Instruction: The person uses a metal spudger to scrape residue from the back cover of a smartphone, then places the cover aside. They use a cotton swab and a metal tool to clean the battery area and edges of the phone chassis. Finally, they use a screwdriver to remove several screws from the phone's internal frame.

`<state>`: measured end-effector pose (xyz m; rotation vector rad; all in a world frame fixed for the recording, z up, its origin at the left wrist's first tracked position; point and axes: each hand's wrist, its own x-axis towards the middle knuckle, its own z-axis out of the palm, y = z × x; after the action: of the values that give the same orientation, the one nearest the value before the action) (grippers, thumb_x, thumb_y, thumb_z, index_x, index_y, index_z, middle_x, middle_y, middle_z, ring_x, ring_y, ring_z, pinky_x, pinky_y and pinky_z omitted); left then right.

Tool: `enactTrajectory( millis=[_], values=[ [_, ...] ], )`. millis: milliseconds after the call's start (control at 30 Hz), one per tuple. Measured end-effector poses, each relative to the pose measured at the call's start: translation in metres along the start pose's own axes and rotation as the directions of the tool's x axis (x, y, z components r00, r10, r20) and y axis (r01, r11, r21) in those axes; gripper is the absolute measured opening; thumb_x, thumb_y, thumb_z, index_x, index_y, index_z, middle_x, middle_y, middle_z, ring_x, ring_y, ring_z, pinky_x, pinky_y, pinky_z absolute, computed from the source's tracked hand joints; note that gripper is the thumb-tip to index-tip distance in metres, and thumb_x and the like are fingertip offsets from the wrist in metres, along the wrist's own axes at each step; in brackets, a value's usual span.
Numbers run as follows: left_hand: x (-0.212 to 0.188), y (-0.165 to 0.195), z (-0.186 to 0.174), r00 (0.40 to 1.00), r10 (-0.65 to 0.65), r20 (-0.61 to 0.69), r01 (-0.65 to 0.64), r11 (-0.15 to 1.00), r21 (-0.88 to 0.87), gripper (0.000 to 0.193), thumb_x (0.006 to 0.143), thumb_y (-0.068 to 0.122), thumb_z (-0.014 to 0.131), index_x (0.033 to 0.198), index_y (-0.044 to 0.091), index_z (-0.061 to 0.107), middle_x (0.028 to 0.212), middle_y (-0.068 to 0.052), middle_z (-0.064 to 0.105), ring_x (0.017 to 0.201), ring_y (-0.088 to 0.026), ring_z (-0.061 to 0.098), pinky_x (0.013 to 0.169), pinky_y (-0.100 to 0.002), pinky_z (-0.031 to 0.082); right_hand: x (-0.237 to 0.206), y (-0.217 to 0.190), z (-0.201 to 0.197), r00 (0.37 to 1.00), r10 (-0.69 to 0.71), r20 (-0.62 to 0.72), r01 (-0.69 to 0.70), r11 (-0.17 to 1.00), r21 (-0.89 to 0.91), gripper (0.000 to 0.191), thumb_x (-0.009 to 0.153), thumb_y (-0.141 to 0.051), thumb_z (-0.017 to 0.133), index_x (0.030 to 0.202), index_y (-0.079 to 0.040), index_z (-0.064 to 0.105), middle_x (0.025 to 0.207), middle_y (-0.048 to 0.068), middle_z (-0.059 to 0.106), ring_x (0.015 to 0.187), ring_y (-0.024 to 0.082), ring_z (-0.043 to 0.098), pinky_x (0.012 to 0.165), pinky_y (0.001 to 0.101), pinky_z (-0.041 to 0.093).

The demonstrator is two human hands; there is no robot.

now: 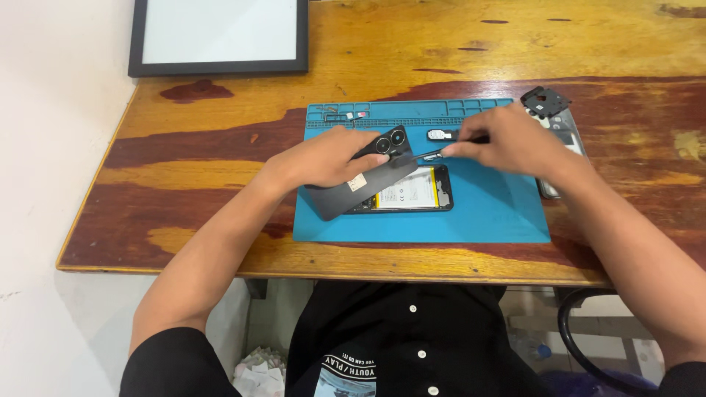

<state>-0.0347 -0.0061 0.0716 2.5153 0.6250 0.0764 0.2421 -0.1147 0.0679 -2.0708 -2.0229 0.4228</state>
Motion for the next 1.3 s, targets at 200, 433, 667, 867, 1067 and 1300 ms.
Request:
enactTrajectory(
  millis=[200, 433, 667, 867, 1067, 1300],
  values=[
    [0.003, -0.001, 0.001, 1.000, 0.025, -0.006, -0.026, 0.999, -0.035, 0.037, 0.107, 0.037, 0.047, 0.104, 0.004, 0.062, 0.077, -0.017, 0.069, 0.071, -0.036, 0.067, 0.064, -0.047, 0.050, -0.006, 0.000, 0.016, 0.905, -0.366, -0.218, 0.389, 0.919, 0.069, 0.034, 0.086, -0.042, 0.077, 0.089, -0.008, 0.082, 0.074, 0.011, 0.075, 0.056, 0.021, 0.066, 0.059, 0.0361, 0.053],
    [0.002, 0.003, 0.002, 0.999, 0.003, -0.051, -0.004, 1.000, -0.014, 0.035, 0.107, 0.037, 0.044, 0.104, 0.006, 0.060, 0.070, -0.017, 0.066, 0.066, -0.037, 0.065, 0.061, -0.049, 0.048, 0.006, 0.014, -0.002, 1.000, 0.002, 0.005, -0.002, 1.000, 0.009, 0.038, 0.085, -0.044, 0.079, 0.086, -0.007, 0.083, 0.066, 0.013, 0.074, 0.058, 0.028, 0.066, 0.057, 0.0405, 0.052],
    [0.002, 0.002, 0.001, 0.998, 0.033, -0.051, -0.036, 0.998, -0.056, 0.035, 0.106, 0.038, 0.044, 0.103, 0.007, 0.060, 0.069, -0.015, 0.066, 0.064, -0.034, 0.065, 0.059, -0.048, 0.047, -0.003, -0.002, 0.021, 0.960, -0.226, -0.167, 0.232, 0.972, 0.021, 0.041, 0.083, -0.047, 0.079, 0.089, -0.006, 0.081, 0.072, 0.011, 0.075, 0.058, 0.025, 0.069, 0.059, 0.0369, 0.054],
    [0.004, -0.002, 0.003, 1.000, 0.008, -0.015, -0.008, 1.000, -0.027, 0.037, 0.108, 0.038, 0.043, 0.100, 0.006, 0.058, 0.066, -0.015, 0.061, 0.061, -0.034, 0.060, 0.058, -0.048, 0.044, -0.001, 0.017, -0.001, 0.964, -0.109, -0.242, 0.102, 0.994, -0.039, 0.045, 0.084, -0.049, 0.081, 0.090, -0.005, 0.081, 0.073, 0.015, 0.074, 0.060, 0.027, 0.071, 0.061, 0.0393, 0.056],
    [0.004, -0.003, 0.003, 1.000, -0.004, -0.007, 0.004, 0.998, -0.068, 0.039, 0.108, 0.039, 0.041, 0.098, 0.006, 0.058, 0.064, -0.014, 0.060, 0.058, -0.030, 0.058, 0.058, -0.046, 0.044, -0.002, 0.012, 0.015, 0.949, -0.181, -0.257, 0.178, 0.983, -0.038, 0.042, 0.083, -0.046, 0.083, 0.090, -0.004, 0.081, 0.071, 0.015, 0.074, 0.055, 0.028, 0.068, 0.058, 0.0383, 0.054],
    [0.002, 0.000, 0.000, 0.996, -0.087, 0.038, 0.088, 0.995, -0.039, 0.040, 0.108, 0.040, 0.042, 0.100, 0.005, 0.060, 0.065, -0.016, 0.060, 0.059, -0.031, 0.057, 0.059, -0.046, 0.044, 0.000, 0.015, 0.001, 0.970, -0.080, -0.232, 0.079, 0.997, -0.012, 0.042, 0.085, -0.045, 0.081, 0.090, -0.003, 0.080, 0.072, 0.014, 0.073, 0.055, 0.028, 0.069, 0.056, 0.0389, 0.054]
  ],
)
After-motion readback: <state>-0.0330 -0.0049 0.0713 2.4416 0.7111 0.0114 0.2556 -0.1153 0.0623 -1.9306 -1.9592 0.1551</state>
